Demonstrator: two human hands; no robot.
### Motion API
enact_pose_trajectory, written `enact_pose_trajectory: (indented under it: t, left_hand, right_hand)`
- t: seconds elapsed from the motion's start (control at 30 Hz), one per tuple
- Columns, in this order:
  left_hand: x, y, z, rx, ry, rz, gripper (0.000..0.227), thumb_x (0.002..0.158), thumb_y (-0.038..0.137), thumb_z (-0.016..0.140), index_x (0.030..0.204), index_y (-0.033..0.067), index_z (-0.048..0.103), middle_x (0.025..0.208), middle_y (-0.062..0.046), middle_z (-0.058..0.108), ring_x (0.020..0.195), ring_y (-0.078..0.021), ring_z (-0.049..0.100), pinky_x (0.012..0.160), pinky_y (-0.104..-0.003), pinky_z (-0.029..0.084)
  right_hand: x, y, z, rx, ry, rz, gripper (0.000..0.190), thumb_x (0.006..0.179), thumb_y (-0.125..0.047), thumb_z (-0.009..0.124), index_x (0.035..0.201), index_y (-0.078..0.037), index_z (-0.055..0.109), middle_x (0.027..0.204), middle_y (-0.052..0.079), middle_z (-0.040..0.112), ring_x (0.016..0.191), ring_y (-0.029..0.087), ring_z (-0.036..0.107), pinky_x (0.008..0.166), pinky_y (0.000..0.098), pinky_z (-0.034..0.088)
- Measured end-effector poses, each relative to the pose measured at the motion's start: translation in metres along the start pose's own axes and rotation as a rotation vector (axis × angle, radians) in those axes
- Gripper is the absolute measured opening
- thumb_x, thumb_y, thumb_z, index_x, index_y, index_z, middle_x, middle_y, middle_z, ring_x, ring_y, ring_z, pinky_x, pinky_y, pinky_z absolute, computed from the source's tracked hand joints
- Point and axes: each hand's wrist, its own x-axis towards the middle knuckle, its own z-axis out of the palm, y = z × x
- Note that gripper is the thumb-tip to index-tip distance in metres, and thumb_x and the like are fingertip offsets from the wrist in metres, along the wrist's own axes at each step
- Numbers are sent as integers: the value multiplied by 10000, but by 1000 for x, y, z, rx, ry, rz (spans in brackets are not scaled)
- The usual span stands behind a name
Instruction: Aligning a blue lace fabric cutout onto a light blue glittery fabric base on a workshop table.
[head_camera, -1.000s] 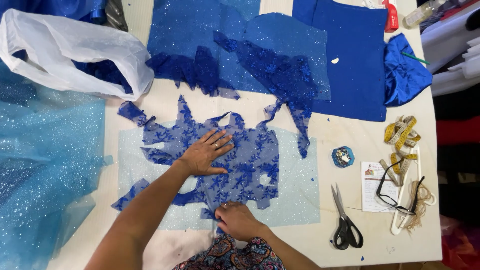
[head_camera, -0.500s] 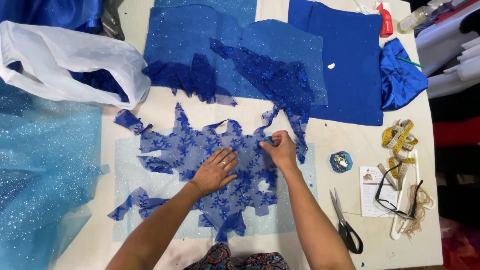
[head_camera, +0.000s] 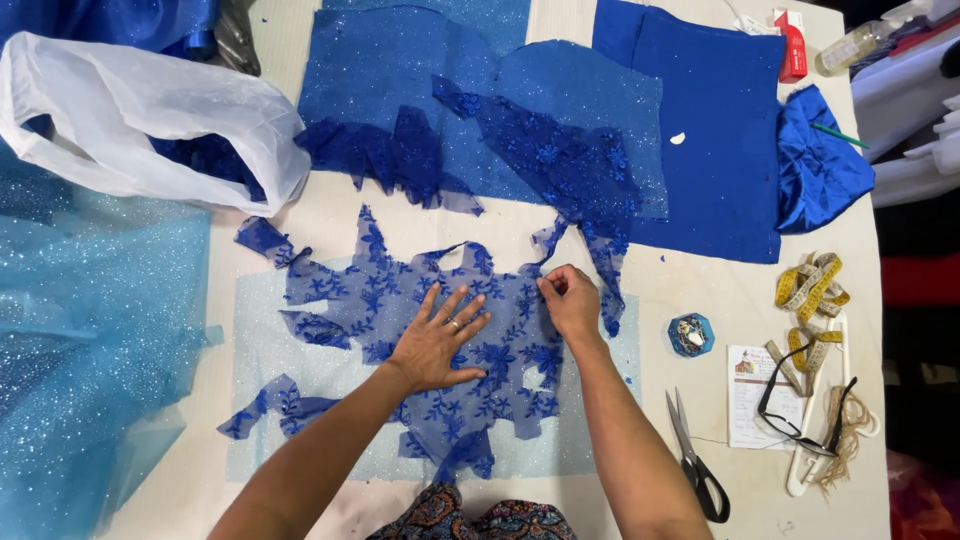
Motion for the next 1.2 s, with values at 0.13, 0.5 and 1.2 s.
enact_pose_trajectory:
  t: [0.13, 0.5, 1.2]
  left_hand:
    - [-5, 2, -19, -18, -26, -22, 957, 838, 848, 149, 1600, 275, 58, 1687, 12, -60, 1529, -283, -141, 1214, -599, -134]
    - [40, 22, 54, -89, 415, 99, 600, 1048, 542, 226, 1447, 139, 425, 1574, -55, 355, 1522, -237, 175, 1274, -465, 25]
    - [-19, 2, 23, -231, 258, -100, 667, 1022, 591, 200, 1525, 172, 329, 1646, -18, 224, 1528, -229, 103, 1253, -496, 10]
  right_hand:
    - [-5, -22, -16, 26, -41, 22, 269, 815, -400, 804, 943, -182, 713, 821, 16, 689, 865, 222, 672, 776, 364, 548]
    - [24, 30, -26, -50, -34, 117, 301, 809, -271, 836, 1061, -181, 698, 1004, 60, 698, 985, 267, 699, 840, 364, 558]
    - [-84, -64, 12, -48, 187, -576, 104, 916, -103, 643, 1001, -158, 664, 1116, 61, 643, 1075, 309, 610, 928, 439, 453]
